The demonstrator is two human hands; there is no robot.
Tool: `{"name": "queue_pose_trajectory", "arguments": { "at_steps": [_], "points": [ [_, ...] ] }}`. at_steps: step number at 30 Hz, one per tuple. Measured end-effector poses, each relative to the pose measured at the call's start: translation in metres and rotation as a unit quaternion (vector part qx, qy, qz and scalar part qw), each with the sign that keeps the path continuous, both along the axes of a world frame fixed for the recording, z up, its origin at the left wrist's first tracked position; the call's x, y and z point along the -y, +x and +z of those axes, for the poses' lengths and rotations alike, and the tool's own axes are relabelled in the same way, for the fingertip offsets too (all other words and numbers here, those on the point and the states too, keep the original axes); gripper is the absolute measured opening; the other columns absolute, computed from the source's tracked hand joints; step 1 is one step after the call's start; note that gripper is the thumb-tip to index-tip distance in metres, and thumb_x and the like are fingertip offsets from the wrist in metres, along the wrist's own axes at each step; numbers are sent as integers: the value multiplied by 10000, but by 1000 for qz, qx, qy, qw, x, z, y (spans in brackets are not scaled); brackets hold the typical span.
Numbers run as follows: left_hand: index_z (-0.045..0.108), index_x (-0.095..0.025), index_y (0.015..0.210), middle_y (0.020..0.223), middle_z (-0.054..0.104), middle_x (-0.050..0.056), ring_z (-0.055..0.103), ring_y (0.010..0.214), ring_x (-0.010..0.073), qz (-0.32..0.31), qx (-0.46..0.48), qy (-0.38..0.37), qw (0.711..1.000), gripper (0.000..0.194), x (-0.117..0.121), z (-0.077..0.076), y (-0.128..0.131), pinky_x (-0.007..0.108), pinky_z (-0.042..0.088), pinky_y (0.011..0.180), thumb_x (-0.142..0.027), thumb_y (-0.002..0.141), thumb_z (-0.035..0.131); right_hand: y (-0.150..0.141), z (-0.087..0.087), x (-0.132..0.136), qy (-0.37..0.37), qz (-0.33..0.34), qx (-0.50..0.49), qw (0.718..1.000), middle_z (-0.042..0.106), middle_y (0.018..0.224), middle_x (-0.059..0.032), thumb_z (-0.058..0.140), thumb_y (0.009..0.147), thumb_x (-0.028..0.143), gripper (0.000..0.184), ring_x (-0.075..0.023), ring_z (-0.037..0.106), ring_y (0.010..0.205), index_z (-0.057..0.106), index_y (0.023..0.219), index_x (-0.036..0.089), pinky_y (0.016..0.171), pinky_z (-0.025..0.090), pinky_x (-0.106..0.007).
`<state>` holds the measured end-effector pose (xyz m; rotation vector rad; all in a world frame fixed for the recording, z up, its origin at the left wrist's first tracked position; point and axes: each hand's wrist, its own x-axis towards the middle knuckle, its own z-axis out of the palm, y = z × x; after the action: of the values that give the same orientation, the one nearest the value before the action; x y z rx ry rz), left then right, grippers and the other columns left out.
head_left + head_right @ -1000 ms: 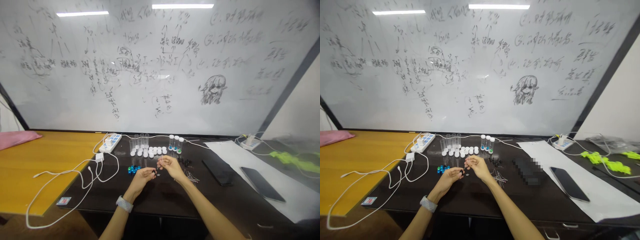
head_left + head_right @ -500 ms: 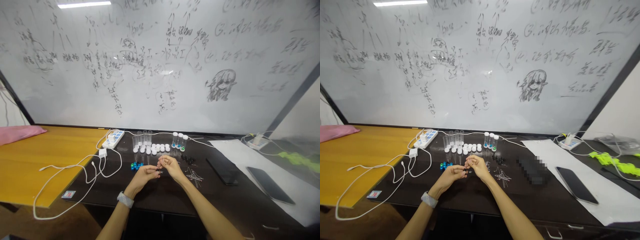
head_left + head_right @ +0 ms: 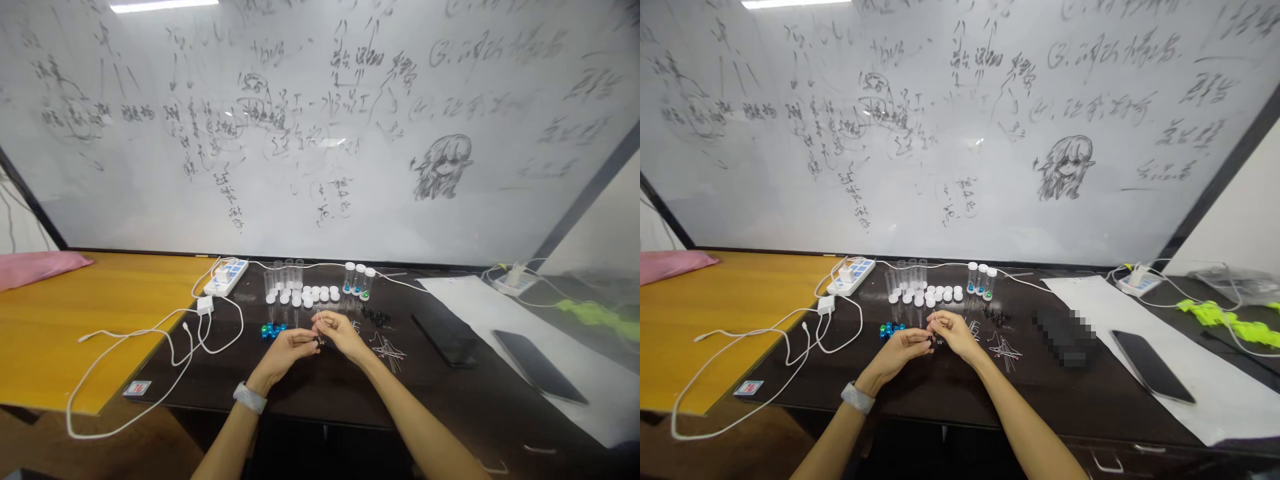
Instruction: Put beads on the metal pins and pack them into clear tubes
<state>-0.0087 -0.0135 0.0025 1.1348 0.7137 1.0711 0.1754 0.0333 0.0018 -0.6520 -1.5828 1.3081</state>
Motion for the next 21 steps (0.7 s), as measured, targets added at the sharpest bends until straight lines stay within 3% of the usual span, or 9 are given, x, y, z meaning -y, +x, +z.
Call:
{"name": "queue_pose_trajectory", "arguments": {
  "at_steps": [11,18,21],
  "points": [
    [728,-126,1031,901,784,118,735,897,248,6,-13,-15,1000,433,-2,-3,-2,372,524,901,-280,658,884,-3,-2,1,22,-27,21,999,697,900,-43,674,876,471,299,-181,634,837,695,960,185,782,477,-301],
    [740,-128,1021,982,777,116,736,887,237,7,-4,-10,1000,396,-3,-5,-1,390,535,922,-274,678,872,-6,-6,0,-9,-8,28,1000,668,835,-26,682,863,483,318,-148,588,705,703,923,170,669,475,-274],
    [736,-123,1040,961,783,123,738,903,245,22,-4,-9,1000,416,-5,-4,-3,394,533,933,-281,680,872,-3,-6,-3,-5,0,47,999,702,952,-61,685,855,480,349,-180,627,803,705,1032,180,703,492,-292]
  ]
}}
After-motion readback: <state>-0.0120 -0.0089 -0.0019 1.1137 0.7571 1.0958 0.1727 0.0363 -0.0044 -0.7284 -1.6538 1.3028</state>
